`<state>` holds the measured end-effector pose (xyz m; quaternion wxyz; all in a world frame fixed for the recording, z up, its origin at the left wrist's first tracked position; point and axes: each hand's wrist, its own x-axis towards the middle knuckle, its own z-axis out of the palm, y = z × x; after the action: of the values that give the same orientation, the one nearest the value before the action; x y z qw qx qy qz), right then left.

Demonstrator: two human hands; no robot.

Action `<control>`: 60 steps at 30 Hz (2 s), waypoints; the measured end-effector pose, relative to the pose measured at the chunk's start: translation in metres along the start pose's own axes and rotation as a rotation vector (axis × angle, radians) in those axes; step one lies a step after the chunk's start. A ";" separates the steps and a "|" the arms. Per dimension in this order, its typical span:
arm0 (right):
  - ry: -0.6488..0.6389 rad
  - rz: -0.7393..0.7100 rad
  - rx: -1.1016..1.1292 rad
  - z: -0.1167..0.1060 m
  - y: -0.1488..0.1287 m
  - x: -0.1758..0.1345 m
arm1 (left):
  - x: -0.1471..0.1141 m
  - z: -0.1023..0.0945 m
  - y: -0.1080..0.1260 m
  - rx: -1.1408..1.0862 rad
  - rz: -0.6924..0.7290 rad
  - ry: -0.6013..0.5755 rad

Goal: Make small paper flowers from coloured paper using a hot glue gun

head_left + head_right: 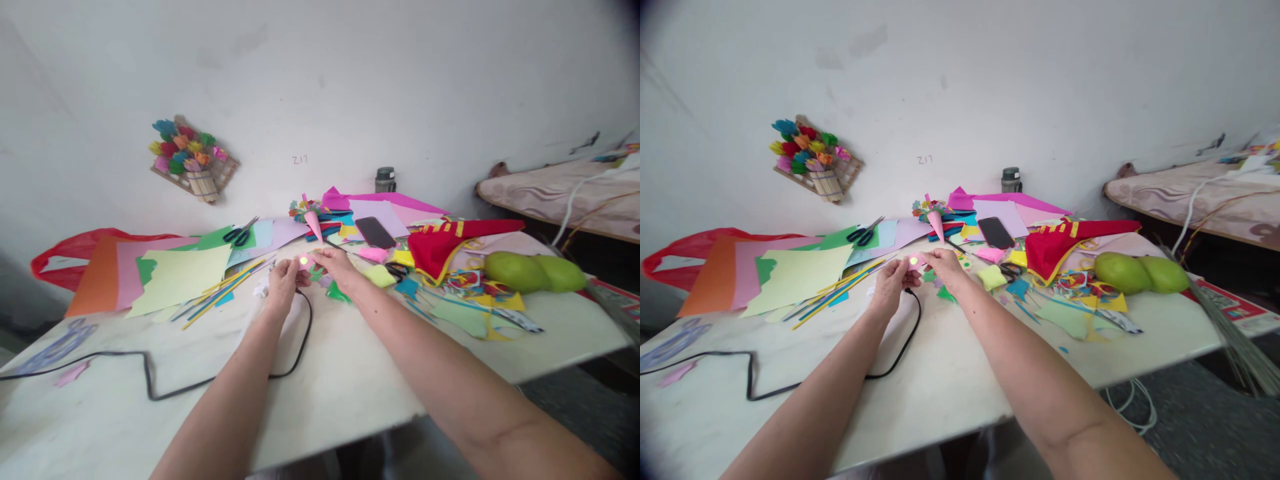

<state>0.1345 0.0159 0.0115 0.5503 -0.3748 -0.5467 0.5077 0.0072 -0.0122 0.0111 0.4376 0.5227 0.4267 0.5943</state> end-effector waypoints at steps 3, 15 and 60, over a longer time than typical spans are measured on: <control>-0.031 0.034 0.012 0.000 0.001 0.000 | 0.002 -0.001 -0.002 0.049 0.021 0.017; -0.001 0.052 -0.022 0.005 0.005 -0.002 | 0.006 -0.002 -0.012 0.249 0.095 0.003; -0.020 0.046 -0.010 0.005 0.004 -0.003 | 0.001 0.003 -0.008 0.255 0.093 -0.052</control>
<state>0.1297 0.0134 0.0075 0.5311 -0.3851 -0.5459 0.5212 0.0105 -0.0089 0.0041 0.3503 0.6085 0.4626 0.5414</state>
